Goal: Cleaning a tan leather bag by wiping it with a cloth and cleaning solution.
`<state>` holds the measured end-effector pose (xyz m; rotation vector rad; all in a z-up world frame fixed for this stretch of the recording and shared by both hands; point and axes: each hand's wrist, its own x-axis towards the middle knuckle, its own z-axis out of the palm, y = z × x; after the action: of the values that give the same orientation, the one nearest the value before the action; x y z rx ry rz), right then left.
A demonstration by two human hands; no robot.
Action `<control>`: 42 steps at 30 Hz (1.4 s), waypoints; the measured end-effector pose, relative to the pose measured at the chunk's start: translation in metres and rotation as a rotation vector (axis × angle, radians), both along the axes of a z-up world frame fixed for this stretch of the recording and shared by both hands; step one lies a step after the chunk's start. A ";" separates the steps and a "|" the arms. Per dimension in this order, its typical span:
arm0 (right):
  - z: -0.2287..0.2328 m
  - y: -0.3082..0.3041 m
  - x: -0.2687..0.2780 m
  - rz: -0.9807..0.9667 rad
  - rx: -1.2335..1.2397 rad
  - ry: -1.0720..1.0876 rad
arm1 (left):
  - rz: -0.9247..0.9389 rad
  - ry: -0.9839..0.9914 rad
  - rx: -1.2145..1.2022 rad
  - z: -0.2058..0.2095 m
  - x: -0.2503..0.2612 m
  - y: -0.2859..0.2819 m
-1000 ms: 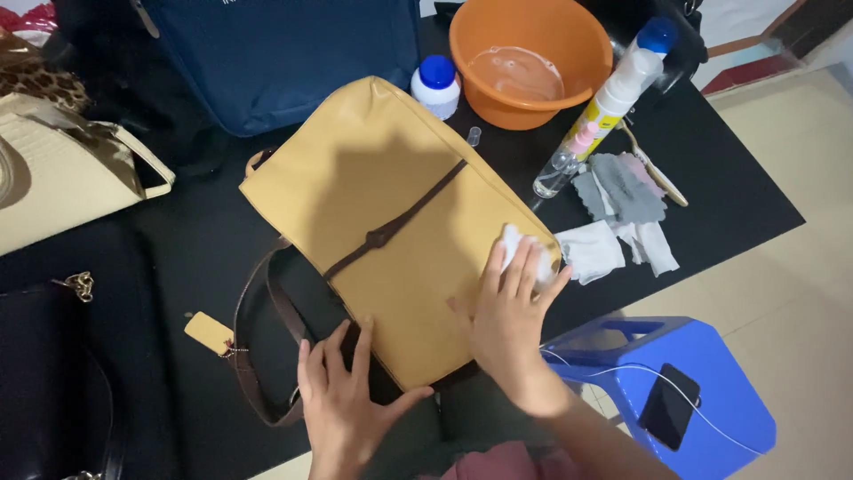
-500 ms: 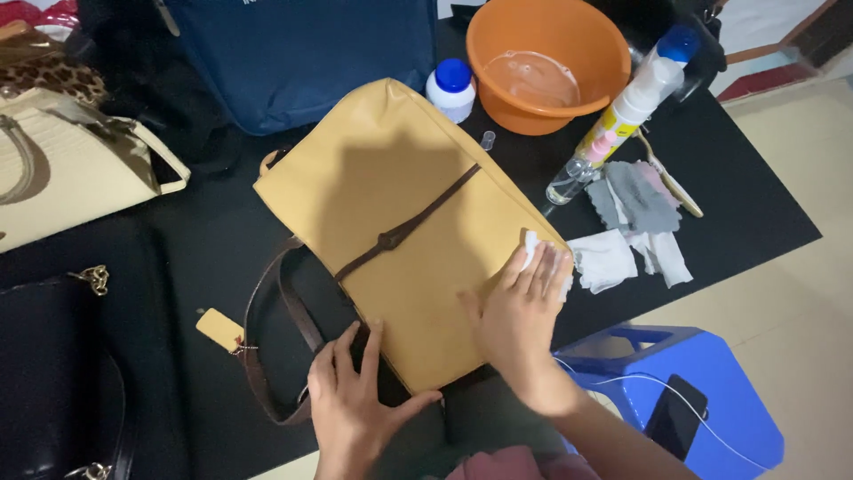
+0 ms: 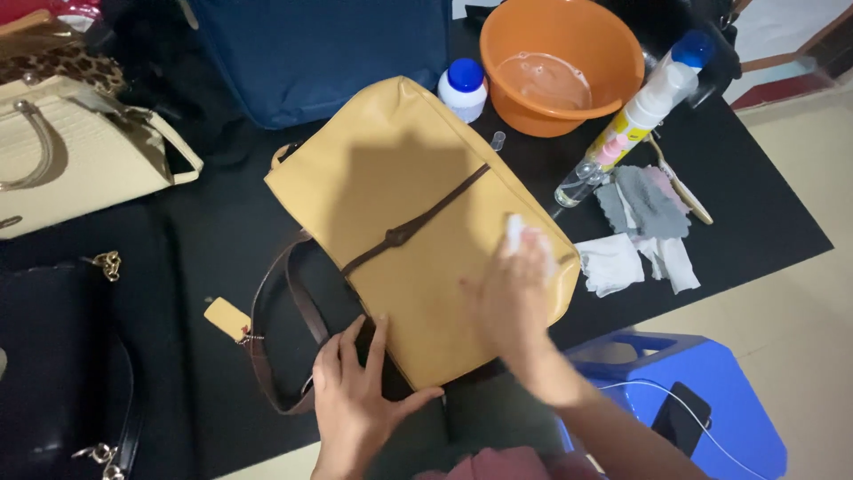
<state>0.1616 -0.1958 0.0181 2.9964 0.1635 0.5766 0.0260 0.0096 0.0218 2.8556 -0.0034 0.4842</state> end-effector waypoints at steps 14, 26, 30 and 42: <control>-0.012 -0.018 0.079 0.277 0.255 0.305 | -0.015 -0.178 0.022 0.000 -0.006 -0.004; 0.007 0.048 -0.004 0.853 0.367 0.329 | -0.054 -0.192 -0.040 -0.009 -0.006 -0.001; -0.026 -0.018 0.092 0.388 0.108 0.013 | -0.004 -0.154 0.010 -0.003 -0.007 -0.004; 0.040 0.078 -0.044 1.117 0.508 0.676 | -0.028 0.010 0.119 -0.035 -0.008 0.000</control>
<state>0.1172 -0.1174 0.0584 3.1336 2.0380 -0.4993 0.0175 0.0091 -0.0133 2.9695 -0.0728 0.4788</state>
